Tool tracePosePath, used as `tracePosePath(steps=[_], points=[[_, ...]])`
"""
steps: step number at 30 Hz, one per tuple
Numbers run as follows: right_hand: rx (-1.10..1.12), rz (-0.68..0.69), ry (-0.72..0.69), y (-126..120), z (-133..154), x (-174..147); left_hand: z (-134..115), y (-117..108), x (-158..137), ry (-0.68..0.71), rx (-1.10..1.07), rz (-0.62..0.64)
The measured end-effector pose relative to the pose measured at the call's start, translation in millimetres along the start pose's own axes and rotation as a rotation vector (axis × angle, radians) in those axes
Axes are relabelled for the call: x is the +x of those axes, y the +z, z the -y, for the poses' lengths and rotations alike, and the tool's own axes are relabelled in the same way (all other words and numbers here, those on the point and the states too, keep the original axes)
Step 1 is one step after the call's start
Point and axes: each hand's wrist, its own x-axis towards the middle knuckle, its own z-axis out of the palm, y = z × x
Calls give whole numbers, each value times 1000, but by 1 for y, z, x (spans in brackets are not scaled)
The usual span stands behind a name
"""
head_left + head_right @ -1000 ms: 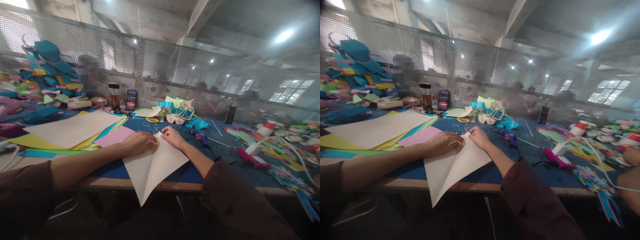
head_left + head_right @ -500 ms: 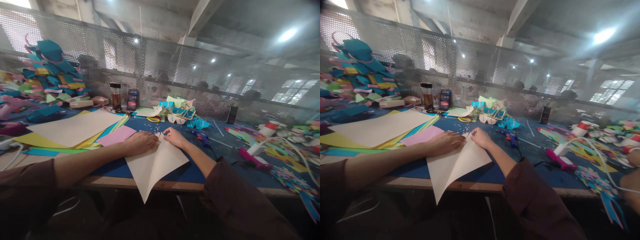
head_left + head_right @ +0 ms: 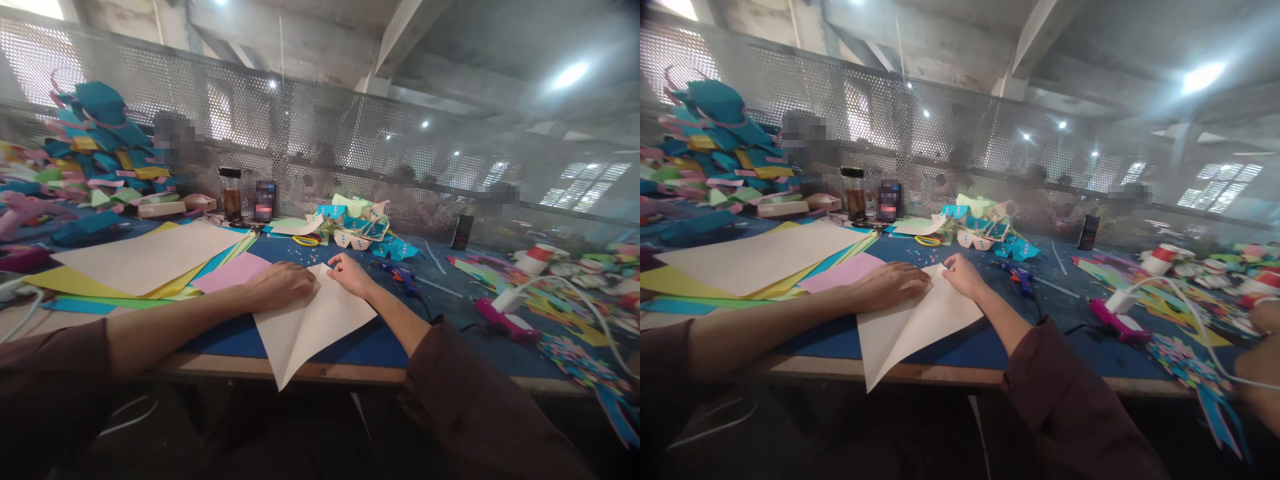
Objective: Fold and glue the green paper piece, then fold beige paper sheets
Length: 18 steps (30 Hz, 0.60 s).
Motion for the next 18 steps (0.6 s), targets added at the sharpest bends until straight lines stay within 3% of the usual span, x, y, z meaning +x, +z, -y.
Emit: tracePosePath(steps=[9, 14, 18], points=[[-8, 84, 92, -7, 2, 1, 0, 2, 1, 55, 58, 54], [-7, 108, 77, -6, -2, 0, 0, 3, 1, 4, -15, 19], [17, 107, 52, -2, -9, 3, 0, 3, 1, 47, -20, 19]])
